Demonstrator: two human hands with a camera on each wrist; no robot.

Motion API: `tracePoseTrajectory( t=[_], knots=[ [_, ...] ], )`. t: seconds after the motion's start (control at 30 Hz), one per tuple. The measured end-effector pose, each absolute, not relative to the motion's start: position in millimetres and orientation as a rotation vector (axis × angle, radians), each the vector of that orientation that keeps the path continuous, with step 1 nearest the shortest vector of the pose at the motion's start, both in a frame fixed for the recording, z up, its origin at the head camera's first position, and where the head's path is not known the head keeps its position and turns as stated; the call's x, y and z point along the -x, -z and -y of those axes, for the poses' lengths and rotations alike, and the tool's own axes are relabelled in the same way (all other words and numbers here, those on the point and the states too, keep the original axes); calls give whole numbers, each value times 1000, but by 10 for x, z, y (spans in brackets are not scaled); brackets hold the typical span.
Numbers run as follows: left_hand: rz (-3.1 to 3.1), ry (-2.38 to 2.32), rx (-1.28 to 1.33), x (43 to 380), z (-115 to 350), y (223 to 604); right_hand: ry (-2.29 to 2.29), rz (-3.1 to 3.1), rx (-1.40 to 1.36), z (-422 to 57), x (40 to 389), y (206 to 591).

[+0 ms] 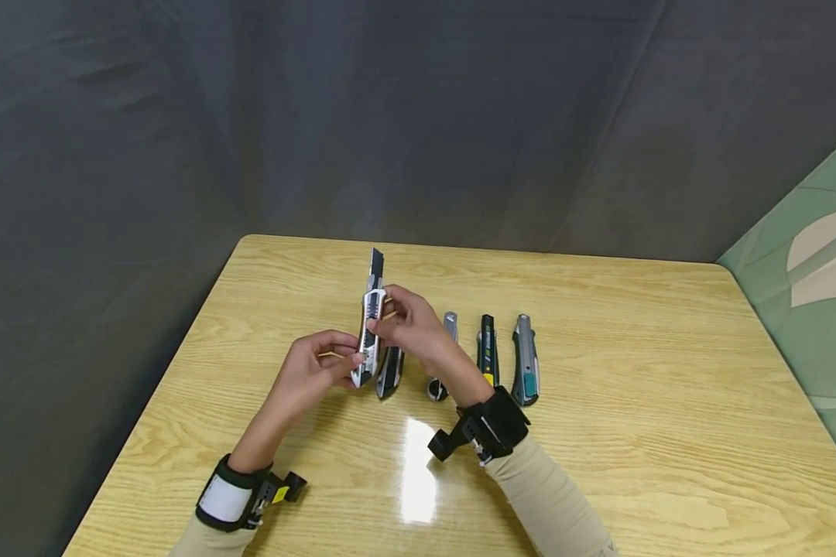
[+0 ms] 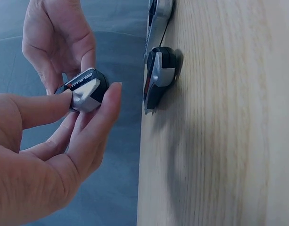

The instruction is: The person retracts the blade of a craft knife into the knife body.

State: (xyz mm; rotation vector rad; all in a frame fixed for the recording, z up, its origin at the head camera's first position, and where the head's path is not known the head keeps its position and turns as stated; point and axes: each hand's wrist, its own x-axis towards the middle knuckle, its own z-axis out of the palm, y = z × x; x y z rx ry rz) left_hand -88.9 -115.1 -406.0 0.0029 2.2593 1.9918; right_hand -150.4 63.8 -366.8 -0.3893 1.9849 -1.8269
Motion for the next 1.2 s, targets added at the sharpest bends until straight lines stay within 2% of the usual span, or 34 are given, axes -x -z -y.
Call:
tracePoseTrajectory(
  t=[0.2, 1.2],
  knots=[
    [-2243, -2005, 5, 892, 1158, 4076, 1841, -1986, 400, -629, 1543, 3795],
    [-2215, -2020, -28, 881, 1209, 4080, 1763, -2008, 459, -627, 1492, 3814]
  ],
)
